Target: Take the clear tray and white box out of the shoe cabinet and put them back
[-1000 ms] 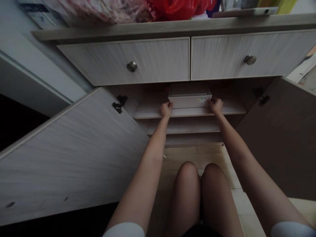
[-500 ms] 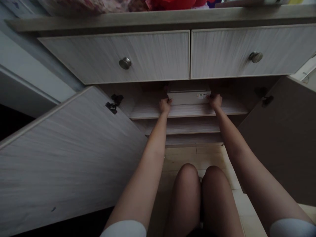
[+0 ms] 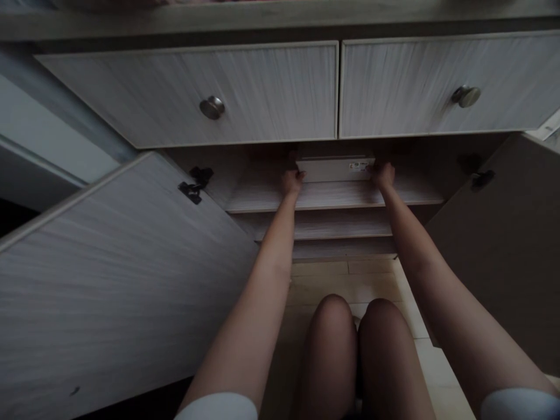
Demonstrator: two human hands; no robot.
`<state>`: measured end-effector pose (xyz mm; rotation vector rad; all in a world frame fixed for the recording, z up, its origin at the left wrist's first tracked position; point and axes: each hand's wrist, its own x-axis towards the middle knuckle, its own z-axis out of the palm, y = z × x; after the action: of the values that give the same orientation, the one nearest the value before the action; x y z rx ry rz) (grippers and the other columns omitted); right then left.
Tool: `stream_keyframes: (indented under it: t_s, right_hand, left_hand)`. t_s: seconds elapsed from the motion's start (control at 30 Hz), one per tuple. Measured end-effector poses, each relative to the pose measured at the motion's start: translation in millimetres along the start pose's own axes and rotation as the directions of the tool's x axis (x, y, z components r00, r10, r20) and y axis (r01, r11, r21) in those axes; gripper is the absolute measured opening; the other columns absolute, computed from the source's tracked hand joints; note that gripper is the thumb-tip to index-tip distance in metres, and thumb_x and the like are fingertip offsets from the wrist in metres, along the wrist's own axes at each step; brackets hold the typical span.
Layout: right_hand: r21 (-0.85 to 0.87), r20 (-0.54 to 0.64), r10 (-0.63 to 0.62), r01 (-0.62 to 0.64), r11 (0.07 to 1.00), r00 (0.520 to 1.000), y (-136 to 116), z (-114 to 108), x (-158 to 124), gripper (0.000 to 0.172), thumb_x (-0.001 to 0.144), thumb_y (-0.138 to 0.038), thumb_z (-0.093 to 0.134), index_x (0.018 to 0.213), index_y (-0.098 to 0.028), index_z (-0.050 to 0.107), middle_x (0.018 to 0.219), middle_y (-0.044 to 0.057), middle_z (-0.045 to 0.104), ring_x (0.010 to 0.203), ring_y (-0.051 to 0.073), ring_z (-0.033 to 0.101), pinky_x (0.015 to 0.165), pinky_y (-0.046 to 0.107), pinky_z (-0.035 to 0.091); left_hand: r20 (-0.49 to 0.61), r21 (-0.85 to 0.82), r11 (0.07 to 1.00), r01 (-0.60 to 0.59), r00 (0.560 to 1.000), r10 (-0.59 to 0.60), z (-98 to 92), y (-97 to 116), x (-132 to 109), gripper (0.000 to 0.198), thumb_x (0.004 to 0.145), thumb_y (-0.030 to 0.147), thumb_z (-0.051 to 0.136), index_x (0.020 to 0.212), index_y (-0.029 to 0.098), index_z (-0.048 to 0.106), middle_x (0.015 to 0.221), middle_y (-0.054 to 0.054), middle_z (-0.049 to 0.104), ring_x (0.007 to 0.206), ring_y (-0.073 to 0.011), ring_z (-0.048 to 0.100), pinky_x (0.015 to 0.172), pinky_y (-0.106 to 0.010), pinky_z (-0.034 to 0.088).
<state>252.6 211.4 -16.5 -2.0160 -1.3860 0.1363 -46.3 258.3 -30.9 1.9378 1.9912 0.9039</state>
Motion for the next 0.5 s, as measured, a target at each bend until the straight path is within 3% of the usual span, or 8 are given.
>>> stream_keyframes:
  t_s: [0.3, 0.43, 0.5]
  right_hand:
    - [-0.009, 0.005, 0.039, -0.039, 0.999, 0.999, -1, 3, 7, 0.036, 0.088, -0.045, 0.060, 0.103, -0.016, 0.075, 0.101, 0.018, 0.072, 0.099, 0.030, 0.067, 0.076, 0.035, 0.052]
    - [-0.010, 0.022, 0.038, -0.038, 0.999, 0.999, -1, 3, 5, 0.036, 0.089, -0.043, 0.059, 0.104, -0.014, 0.074, 0.102, 0.019, 0.071, 0.102, 0.032, 0.066, 0.080, 0.036, 0.052]
    - [0.013, 0.034, -0.012, 0.011, 1.000, 0.999, 3, 0, -5, 0.040, 0.091, -0.042, 0.054, 0.110, -0.012, 0.071, 0.107, 0.021, 0.070, 0.106, 0.031, 0.066, 0.085, 0.037, 0.051]
  left_hand:
    - [0.038, 0.048, 0.999, -0.012, 0.999, 0.011, -2.0, 0, 3, 0.033, 0.092, 0.038, 0.051, 0.095, 0.014, 0.075, 0.100, -0.018, 0.072, 0.097, -0.0255, 0.066, 0.077, -0.030, 0.043]
    - [0.087, 0.011, 0.998, 0.069, 0.994, -0.070, -2.7, 5, 5, 0.031, 0.091, 0.035, 0.053, 0.096, 0.013, 0.075, 0.100, -0.020, 0.072, 0.103, -0.0289, 0.066, 0.080, -0.032, 0.046]
    - [0.055, -0.055, 0.991, 0.119, 0.992, -0.116, -4.8, 6, -1, 0.032, 0.091, 0.035, 0.054, 0.097, 0.011, 0.074, 0.099, -0.021, 0.073, 0.104, -0.0303, 0.067, 0.081, -0.033, 0.047]
